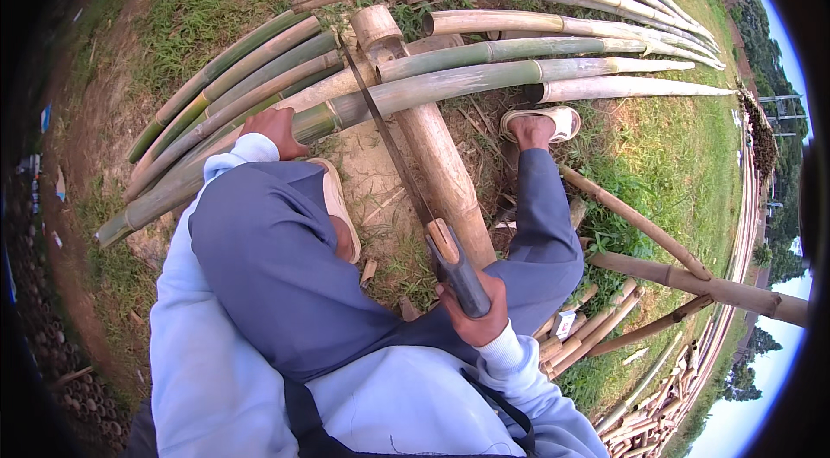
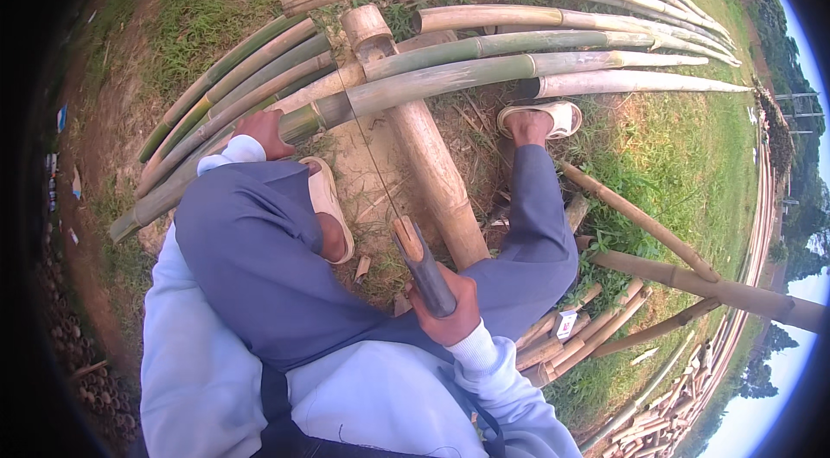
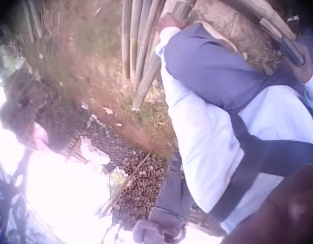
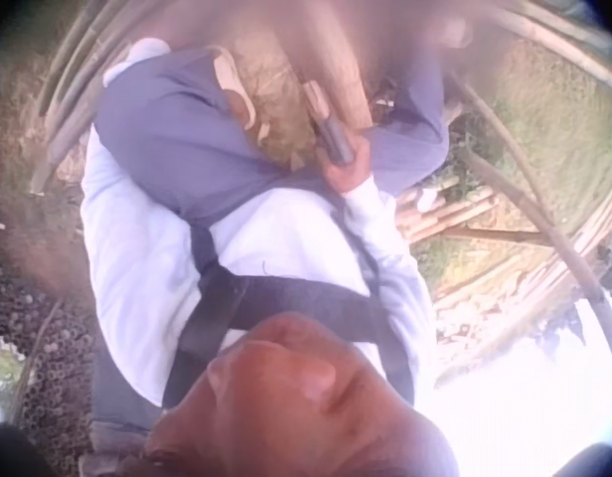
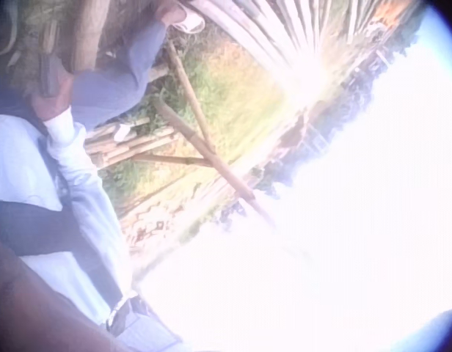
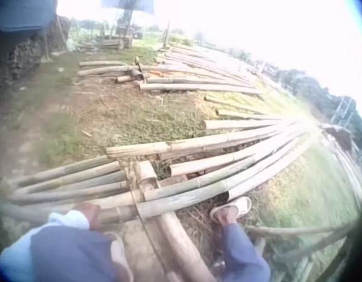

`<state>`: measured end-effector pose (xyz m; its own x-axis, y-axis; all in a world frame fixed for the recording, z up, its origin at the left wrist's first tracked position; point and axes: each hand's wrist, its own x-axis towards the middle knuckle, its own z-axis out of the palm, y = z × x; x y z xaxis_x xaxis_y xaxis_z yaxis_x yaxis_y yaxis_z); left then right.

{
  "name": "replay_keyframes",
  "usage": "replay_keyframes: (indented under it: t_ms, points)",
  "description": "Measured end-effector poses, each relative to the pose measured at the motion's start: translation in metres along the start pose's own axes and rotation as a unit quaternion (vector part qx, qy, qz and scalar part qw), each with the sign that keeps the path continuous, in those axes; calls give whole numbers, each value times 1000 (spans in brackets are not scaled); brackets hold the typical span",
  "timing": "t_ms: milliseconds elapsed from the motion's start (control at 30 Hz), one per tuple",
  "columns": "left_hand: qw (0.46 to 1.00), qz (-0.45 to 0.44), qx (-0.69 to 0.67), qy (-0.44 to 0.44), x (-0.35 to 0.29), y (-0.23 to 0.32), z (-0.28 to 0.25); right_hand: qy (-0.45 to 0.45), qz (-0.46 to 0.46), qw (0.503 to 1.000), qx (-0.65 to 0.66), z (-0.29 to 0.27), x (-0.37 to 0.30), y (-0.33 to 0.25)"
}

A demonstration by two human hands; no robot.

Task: The person uses a machete to cut bamboo poles into shorter sections. They repeatedly position each pole on a wooden support, strike it with the machete, and move the cut pieces aside.

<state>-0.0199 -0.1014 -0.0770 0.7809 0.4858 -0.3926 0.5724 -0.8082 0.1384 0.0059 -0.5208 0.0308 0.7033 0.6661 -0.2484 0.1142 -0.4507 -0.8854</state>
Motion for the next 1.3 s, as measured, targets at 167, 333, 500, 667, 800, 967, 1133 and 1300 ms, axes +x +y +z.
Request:
replay_keyframes:
  t_ms: [167, 333, 500, 667, 800, 967, 1133, 1300]
  points:
    - [1000, -17, -5, -19, -6, 9, -1, 16, 13, 999, -48, -27, -66, -21]
    - [1000, -7, -2, -11, 10, 16, -6, 6, -25, 999, 34, 19, 82, -1]
    - [1000, 6, 11, -15, 0, -3, 6, -2, -2, 1000, 22, 7, 27, -6]
    - [1000, -17, -5, -26, -5, 10, 1, 0, 21, 1000, -17, -28, -49, -24]
    - [999, -4, -14, -33, 7, 13, -4, 1, 6, 1000, 16, 0, 52, -17]
    - [1000, 26, -9, -1, 6, 4, 5, 13, -3, 999, 32, 10, 44, -1]
    - [999, -2, -1, -38, 0, 10, -2, 6, 52, 998, -19, -36, -67, -30]
    - [999, -22, -7, -40, -5, 13, -2, 15, 0, 1000, 25, -2, 5, -12]
